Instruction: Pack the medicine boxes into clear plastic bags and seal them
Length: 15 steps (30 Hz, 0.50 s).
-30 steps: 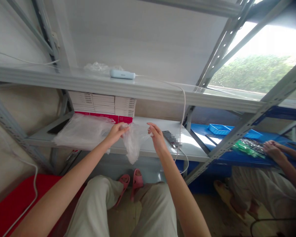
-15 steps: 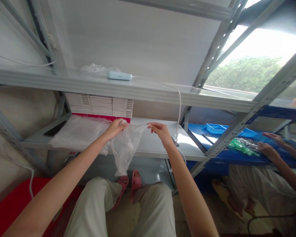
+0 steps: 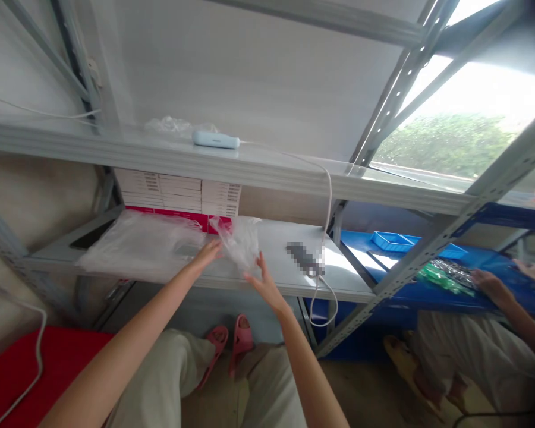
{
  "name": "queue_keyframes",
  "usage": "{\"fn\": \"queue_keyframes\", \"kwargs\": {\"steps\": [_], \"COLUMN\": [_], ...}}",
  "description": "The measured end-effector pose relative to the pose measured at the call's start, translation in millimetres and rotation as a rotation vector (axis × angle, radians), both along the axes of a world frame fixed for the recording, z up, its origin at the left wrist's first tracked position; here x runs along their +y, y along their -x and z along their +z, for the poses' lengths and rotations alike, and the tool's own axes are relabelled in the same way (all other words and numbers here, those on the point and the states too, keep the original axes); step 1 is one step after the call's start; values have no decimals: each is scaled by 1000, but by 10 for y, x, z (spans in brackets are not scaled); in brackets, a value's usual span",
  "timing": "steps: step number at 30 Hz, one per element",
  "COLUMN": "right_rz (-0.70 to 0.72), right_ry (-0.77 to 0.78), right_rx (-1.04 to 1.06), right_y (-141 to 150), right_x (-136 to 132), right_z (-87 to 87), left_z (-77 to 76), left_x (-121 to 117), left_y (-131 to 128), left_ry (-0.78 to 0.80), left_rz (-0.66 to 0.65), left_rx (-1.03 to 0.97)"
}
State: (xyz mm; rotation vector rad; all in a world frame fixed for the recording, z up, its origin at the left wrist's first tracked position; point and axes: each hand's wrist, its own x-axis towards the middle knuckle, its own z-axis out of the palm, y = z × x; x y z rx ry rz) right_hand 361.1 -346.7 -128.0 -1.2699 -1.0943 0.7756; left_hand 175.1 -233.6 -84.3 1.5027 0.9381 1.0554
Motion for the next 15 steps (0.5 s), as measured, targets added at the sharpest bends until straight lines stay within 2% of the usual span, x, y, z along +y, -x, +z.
{"fn": "queue_keyframes", "kwargs": {"steps": [3,5,8,11,15], "right_rz": [-89,-88,-1,130,250], "right_ry": [9,5,-60,-108,-70], "right_rx": [-109,-77,-2,44,132], "right_y": [123,155,147,119,82], "right_x": [184,360,519,473,270], "right_z": [-154,-131,-6,131,239], "left_z": [-200,-295,-395,-431,-410], "left_x": [-112,-209,-347,-405,-364], "left_y": [-64,-133,-204,-212,-151], "left_ry": [123,92,22,0,-33], "left_rz": [-3,60,118,113,91], "left_rx": [-9,45,103,104,96]}}
